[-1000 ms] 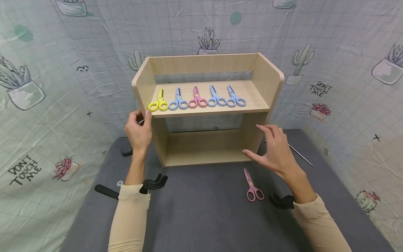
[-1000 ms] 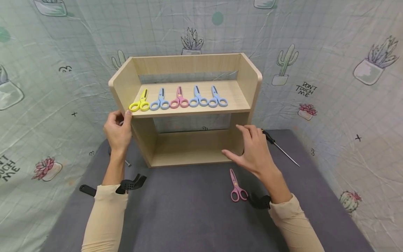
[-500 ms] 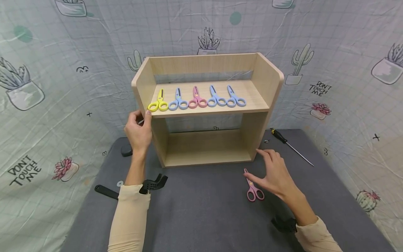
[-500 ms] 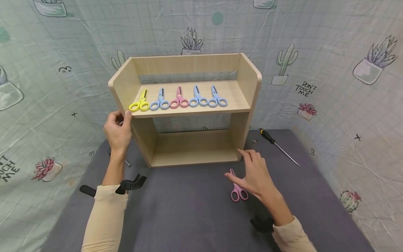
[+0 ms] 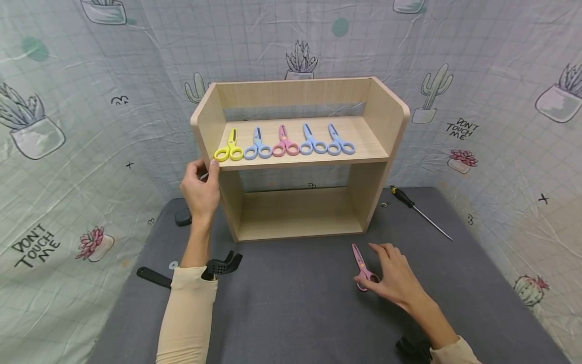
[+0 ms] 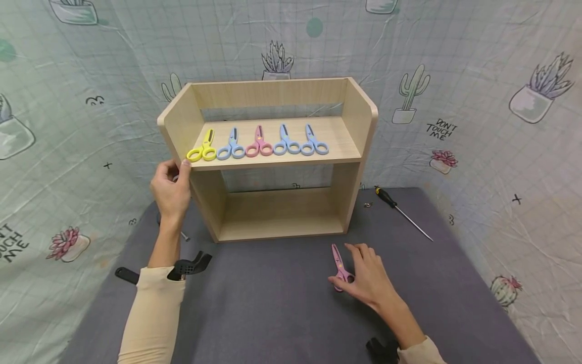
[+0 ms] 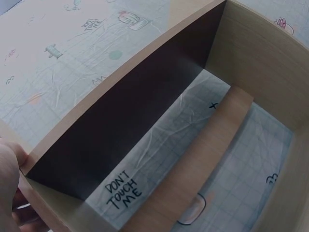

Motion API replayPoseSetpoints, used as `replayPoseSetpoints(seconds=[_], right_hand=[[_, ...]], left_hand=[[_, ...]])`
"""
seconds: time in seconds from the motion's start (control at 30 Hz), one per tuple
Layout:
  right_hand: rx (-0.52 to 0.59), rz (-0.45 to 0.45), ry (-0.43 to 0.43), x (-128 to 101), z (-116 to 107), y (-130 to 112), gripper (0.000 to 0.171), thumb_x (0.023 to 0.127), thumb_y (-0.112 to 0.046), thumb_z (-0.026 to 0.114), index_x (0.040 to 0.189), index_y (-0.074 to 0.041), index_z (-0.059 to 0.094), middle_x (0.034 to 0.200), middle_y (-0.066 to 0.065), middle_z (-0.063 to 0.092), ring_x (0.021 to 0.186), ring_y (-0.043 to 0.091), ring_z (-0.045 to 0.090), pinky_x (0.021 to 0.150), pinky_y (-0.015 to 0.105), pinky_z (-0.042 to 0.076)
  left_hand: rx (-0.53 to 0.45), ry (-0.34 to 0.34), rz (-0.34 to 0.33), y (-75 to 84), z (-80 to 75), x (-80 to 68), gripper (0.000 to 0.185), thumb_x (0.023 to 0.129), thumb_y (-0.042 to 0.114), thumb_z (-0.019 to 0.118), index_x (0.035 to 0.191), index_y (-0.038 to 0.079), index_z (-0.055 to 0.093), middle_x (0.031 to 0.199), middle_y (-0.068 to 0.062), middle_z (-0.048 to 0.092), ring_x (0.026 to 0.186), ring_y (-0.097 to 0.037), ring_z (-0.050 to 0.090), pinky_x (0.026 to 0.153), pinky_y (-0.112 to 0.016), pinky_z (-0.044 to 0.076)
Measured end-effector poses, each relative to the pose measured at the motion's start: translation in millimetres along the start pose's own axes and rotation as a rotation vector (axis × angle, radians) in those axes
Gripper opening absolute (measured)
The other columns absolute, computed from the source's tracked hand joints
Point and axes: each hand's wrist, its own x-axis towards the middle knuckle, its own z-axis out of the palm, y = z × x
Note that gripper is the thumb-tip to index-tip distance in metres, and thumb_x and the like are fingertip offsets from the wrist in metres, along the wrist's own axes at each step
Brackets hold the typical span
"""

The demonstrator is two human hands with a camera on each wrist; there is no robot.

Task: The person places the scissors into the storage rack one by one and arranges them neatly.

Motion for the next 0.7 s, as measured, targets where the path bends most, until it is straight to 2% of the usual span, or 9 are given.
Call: replayPoseSetpoints(seconds=[0.5, 0.7], right_hand=[[-0.040, 0.023, -0.106, -23, 29, 9, 0.094, 0.066, -0.070, 0.080, 0.127, 0.000, 0.061, 0.106, 0.009, 0.057, 0.098, 0.025, 0.055, 0.085, 0.050, 0.049], [-0.058, 0.032, -0.134, -25, 31, 10, 0.080, 0.068, -0.063, 0.082, 0.118, -0.002, 0.067, 0.098, 0.004, 0.054, 0.088, 0.018, 0.050, 0.079, 0.043, 0.046]], left_hand=[[-0.002, 0.001, -0.008, -0.7, 0.1, -0.4, 0.038, 0.096, 0.029, 0.064, 0.116, -0.003, 0.066, 0.110, -0.021, 0.070, 0.104, -0.026, 0.071, 0.093, -0.039, 0.059], [0.005, 0.004, -0.010, -0.1, 0.2, -0.1, 0.038, 0.096, 0.029, 0.064, 0.117, -0.003, 0.067, 0.110, -0.021, 0.070, 0.105, -0.026, 0.071, 0.093, -0.038, 0.059]])
